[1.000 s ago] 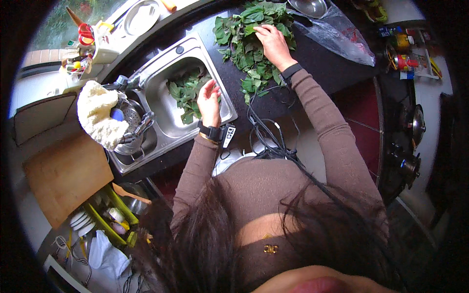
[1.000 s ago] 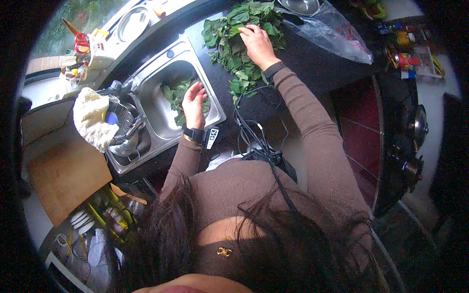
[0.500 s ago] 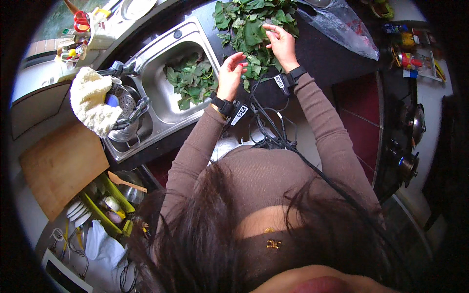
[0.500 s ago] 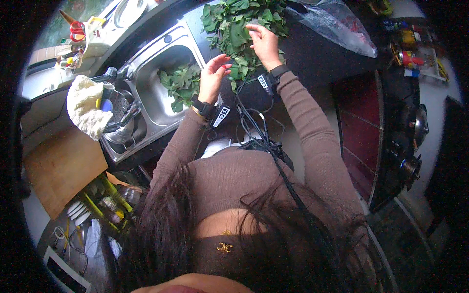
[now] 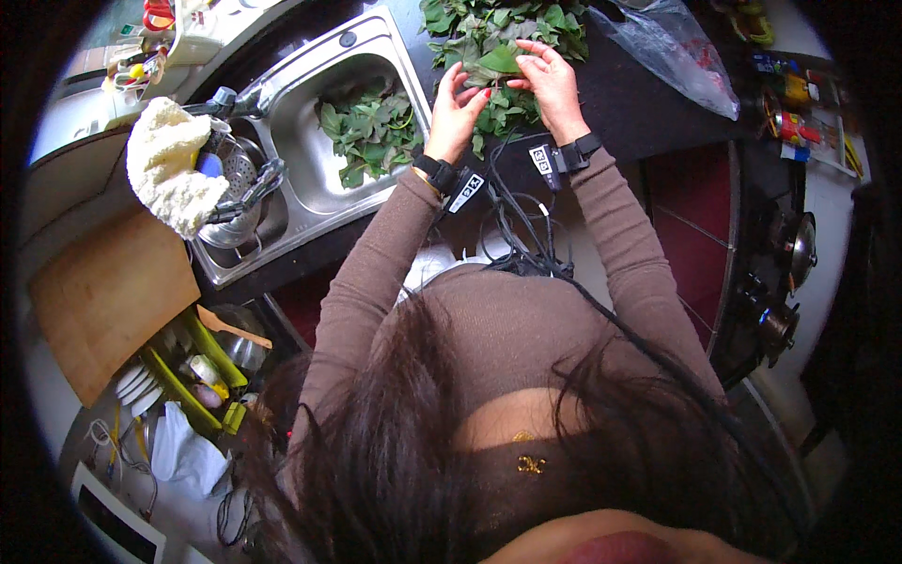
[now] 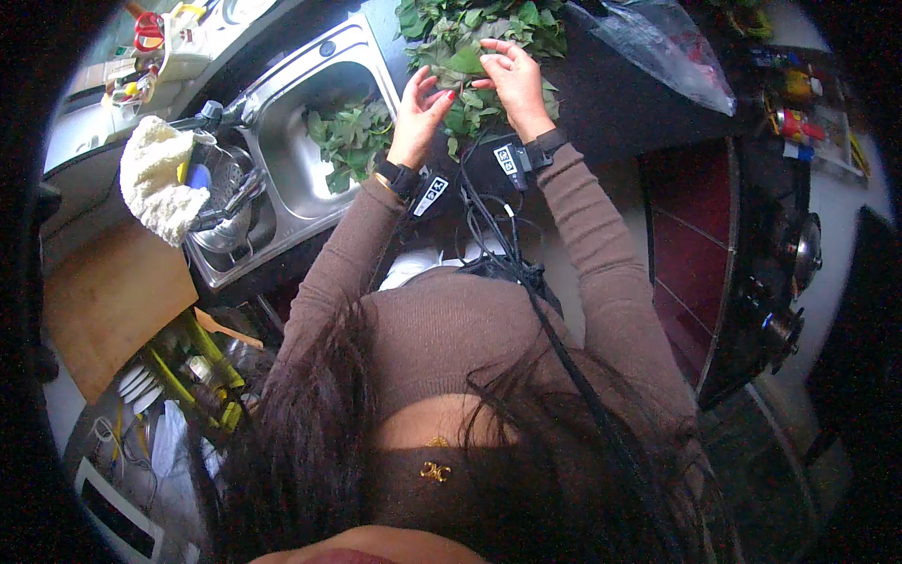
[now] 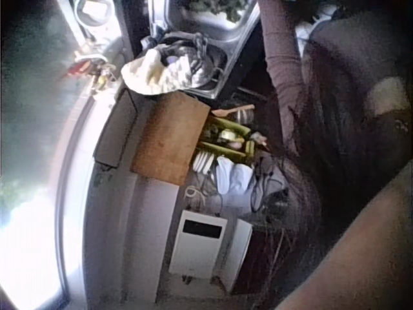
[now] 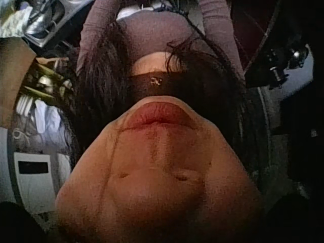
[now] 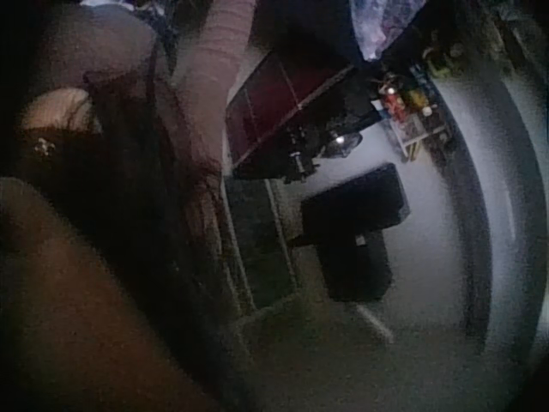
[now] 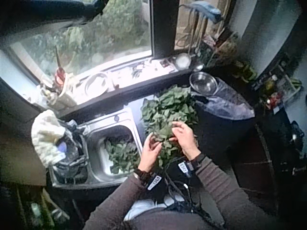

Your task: The person picks green leaves from a pile on the countertop, removes stems or unwanted parts by hand, and places the cleaned leaves into a metal sink basin. The process repeats with multiple leaves.

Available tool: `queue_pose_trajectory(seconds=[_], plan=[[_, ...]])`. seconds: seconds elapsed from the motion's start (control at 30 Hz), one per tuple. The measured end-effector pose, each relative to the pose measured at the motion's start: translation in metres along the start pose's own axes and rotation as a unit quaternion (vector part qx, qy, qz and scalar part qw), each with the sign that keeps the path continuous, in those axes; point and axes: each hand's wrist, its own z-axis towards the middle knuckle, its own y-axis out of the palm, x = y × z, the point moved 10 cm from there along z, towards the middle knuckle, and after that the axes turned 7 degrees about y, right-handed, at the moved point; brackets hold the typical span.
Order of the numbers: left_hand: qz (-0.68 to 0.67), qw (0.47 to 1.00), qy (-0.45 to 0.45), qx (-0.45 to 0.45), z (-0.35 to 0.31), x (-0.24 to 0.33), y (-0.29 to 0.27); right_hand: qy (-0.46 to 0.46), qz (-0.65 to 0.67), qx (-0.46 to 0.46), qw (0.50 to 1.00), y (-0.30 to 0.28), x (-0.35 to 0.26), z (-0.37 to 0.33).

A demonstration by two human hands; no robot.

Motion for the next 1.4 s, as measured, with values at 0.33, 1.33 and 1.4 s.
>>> queue_pose_trajectory(seconds=[0.33,1.33,1.4], plan=[[-0.082,0.992,-0.068,-0.069,-0.011,-0.001,0.014,0.019,-0.042,-0.099,0.994,0.044,0.007,-0.028],[-0.062,0.980,-0.047,0.182,-0.043,-0.003,-0.098,0.095,-0.094,-0.140,0.981,0.044,0.072,-0.022],[-0.013,0.970,-0.029,0.241,-0.052,0.006,-0.121,0.080,-0.141,-0.131,0.978,0.039,0.072,-0.016]])
